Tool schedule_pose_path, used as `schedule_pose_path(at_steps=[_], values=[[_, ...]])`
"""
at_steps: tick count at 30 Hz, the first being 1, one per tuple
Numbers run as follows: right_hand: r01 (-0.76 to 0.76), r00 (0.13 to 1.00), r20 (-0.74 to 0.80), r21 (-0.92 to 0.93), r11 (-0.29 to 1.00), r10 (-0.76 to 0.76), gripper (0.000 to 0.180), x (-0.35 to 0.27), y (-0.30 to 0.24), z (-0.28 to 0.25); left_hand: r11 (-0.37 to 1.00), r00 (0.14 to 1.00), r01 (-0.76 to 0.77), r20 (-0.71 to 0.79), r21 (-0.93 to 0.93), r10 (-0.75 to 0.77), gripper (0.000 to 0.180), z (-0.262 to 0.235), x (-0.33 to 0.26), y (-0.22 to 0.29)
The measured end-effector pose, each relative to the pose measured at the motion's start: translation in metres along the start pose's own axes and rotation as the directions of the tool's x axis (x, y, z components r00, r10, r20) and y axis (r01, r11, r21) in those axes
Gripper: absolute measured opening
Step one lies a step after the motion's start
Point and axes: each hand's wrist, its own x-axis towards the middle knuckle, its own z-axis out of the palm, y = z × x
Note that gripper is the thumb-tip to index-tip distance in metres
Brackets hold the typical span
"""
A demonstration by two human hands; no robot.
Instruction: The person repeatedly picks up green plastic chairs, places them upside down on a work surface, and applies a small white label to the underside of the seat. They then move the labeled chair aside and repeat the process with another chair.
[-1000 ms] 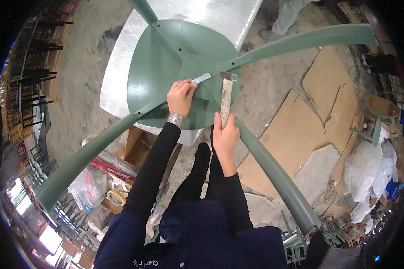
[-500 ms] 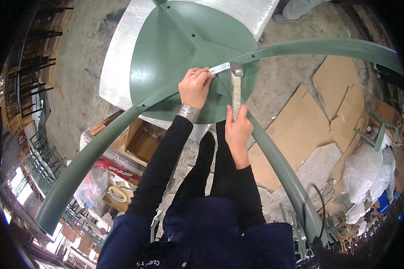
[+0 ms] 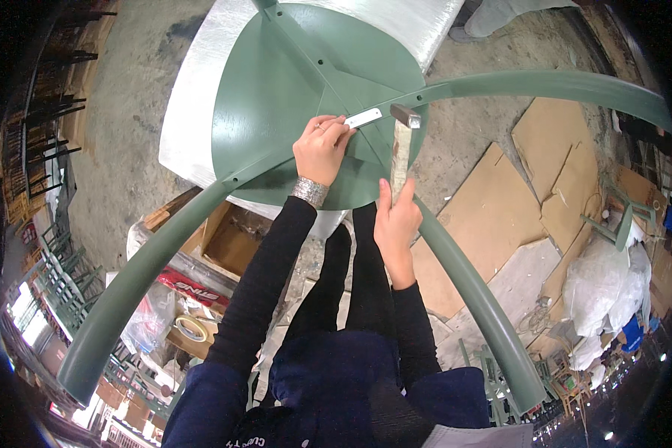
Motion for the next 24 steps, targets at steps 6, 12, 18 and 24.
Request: schedule_pose_path(at_steps=[6, 12, 18, 24], values=[[0.148, 0.959, 0.256, -0.096, 0.984, -0.119, 0.028, -0.001, 0.000, -0.005, 0.989, 0.991, 0.128, 0.053, -0.075, -0.124, 0.024, -0.007, -0.001, 0.000], [0.181, 0.939, 0.323, -0.180, 0.967, -0.116, 0.028, 0.001, 0.005, 0.001, 0.982, 0.985, 0.158, 0.080, -0.102, -0.150, 0.030, -0.010, -0.002, 0.000], [0.233, 0.942, 0.270, -0.100, 0.967, -0.199, 0.027, 0.004, -0.007, -0.008, 0.974, 0.966, 0.205, 0.182, -0.100, -0.185, 0.056, -0.011, -0.007, -0.010], [0.424, 0.903, -0.089, 0.334, 0.842, -0.420, 0.028, -0.012, 0.012, 0.008, 0.981, 0.932, 0.153, 0.313, 0.122, -0.184, 0.122, -0.029, -0.011, -0.019]])
